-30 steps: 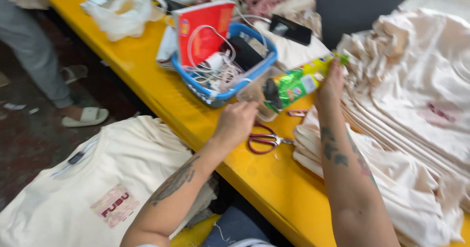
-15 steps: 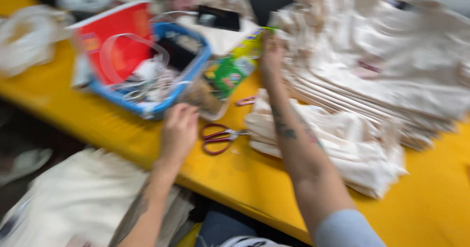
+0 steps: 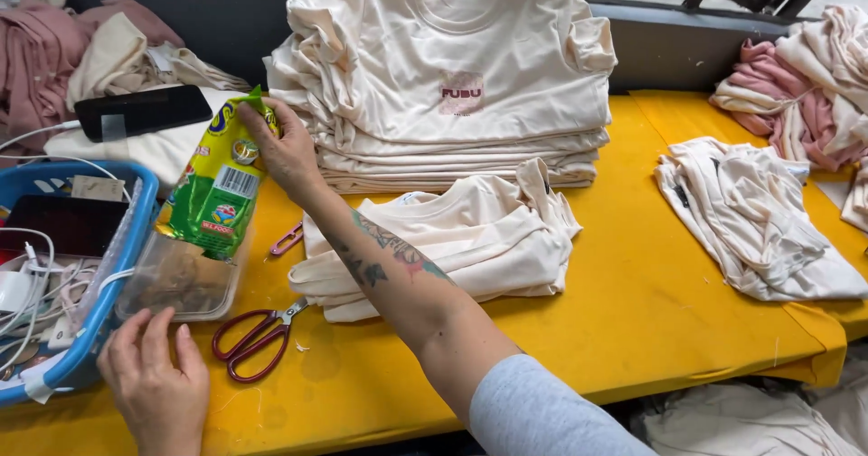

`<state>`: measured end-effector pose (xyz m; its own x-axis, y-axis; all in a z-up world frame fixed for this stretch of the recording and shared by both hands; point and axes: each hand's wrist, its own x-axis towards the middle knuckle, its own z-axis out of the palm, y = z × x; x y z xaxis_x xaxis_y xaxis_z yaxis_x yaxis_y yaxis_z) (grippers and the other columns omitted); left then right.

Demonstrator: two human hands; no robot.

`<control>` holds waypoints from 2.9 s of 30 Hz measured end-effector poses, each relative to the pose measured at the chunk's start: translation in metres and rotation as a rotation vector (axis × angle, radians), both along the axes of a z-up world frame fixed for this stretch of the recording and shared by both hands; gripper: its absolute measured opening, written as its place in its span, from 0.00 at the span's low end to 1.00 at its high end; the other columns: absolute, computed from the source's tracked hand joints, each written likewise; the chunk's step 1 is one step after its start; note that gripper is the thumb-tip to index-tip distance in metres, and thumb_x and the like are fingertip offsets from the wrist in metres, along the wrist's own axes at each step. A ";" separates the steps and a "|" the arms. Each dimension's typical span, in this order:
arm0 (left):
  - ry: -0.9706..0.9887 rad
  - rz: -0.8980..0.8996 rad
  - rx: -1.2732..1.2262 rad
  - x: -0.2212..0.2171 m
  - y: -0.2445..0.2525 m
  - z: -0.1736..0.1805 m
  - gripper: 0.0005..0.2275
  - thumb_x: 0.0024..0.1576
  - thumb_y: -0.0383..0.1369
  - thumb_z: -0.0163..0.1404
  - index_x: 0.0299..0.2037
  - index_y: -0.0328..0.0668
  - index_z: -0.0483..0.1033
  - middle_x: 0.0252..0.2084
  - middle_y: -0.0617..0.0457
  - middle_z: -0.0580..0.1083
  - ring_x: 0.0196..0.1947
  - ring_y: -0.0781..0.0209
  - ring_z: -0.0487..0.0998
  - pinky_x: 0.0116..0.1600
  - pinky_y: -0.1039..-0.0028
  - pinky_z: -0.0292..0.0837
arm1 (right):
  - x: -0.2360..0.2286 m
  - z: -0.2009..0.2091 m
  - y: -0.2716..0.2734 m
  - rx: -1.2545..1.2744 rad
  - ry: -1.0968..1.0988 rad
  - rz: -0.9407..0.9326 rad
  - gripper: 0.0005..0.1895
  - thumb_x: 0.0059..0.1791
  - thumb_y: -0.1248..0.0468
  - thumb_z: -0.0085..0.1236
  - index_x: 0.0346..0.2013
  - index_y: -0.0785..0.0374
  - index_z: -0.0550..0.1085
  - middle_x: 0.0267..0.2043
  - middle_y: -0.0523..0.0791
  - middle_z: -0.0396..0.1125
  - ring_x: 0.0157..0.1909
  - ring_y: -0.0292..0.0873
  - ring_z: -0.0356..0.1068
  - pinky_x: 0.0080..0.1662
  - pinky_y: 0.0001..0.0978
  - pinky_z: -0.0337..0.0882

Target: Trimming excess threads from t-shirts using scissors at a quality control station.

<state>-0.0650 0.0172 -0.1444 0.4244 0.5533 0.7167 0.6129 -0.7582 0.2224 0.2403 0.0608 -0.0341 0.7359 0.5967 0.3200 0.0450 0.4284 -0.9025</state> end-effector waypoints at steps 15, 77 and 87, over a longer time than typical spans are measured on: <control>-0.257 -0.143 0.050 0.011 -0.002 0.015 0.08 0.63 0.22 0.53 0.52 0.30 0.78 0.54 0.36 0.71 0.54 0.38 0.69 0.61 0.52 0.70 | 0.009 -0.017 0.030 -0.016 -0.182 -0.023 0.18 0.49 0.46 0.60 0.44 0.53 0.76 0.40 0.41 0.71 0.41 0.33 0.70 0.44 0.26 0.73; -0.576 -0.062 0.069 -0.059 0.021 0.082 0.12 0.66 0.22 0.47 0.58 0.35 0.71 0.57 0.43 0.67 0.59 0.42 0.69 0.54 0.64 0.75 | -0.227 0.031 0.018 -0.100 1.059 0.744 0.47 0.57 0.47 0.43 0.76 0.64 0.29 0.74 0.67 0.10 0.71 0.86 0.35 0.60 0.81 0.53; -0.202 -0.169 0.087 0.004 0.069 0.057 0.08 0.62 0.27 0.52 0.49 0.42 0.77 0.47 0.49 0.68 0.51 0.48 0.70 0.55 0.61 0.72 | -0.115 -0.016 -0.179 -0.343 0.282 1.006 0.26 0.57 0.50 0.45 0.65 0.64 0.64 0.60 0.54 0.64 0.59 0.54 0.69 0.59 0.55 0.69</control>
